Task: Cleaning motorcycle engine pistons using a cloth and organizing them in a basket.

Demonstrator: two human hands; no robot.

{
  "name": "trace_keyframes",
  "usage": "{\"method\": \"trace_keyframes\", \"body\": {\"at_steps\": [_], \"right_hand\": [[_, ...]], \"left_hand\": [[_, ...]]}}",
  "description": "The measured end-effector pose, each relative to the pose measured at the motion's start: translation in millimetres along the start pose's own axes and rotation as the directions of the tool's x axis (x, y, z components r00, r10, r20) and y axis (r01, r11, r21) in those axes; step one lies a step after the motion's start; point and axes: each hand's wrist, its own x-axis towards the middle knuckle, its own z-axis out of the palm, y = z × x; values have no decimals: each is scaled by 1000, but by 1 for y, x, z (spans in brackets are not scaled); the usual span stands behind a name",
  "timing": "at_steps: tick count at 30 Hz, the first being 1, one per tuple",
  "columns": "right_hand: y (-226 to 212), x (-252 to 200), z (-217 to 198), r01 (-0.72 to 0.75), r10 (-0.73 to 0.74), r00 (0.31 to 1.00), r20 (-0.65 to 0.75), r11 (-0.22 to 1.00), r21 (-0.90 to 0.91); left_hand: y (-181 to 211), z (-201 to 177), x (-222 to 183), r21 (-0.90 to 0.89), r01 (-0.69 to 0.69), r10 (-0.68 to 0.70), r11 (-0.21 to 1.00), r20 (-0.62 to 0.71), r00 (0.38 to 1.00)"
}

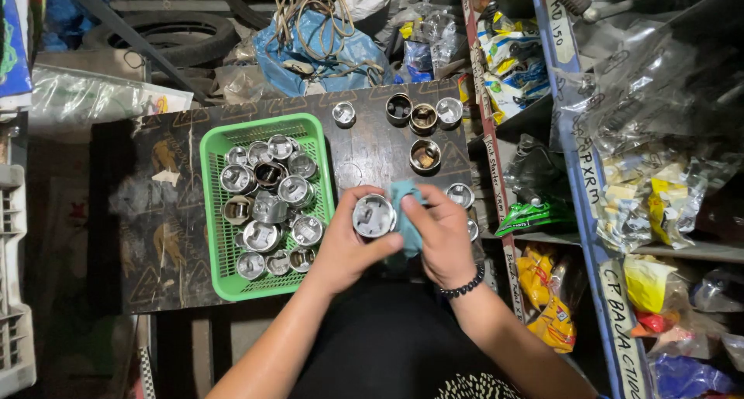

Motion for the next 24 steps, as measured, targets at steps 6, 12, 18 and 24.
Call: {"method": "trace_keyframes", "body": {"at_steps": [6, 12, 18, 24], "right_hand": [[-35, -2, 5, 439, -345, 895, 282, 794, -420], [-32, 1, 15, 518, -381, 855, 352, 663, -541], [-26, 3, 12, 512, -335, 851, 405, 705, -492], [-16, 8, 4, 602, -394, 796, 460, 605, -522]], "left_hand": [[12, 9, -7, 287, -80, 87, 955, -10, 996], [14, 14, -9, 470, -227, 244, 853, 24, 969], [6, 13, -11, 469, -226, 235, 854, 40, 971], [11, 10, -12, 495, -236, 213, 836, 103, 972]]}}
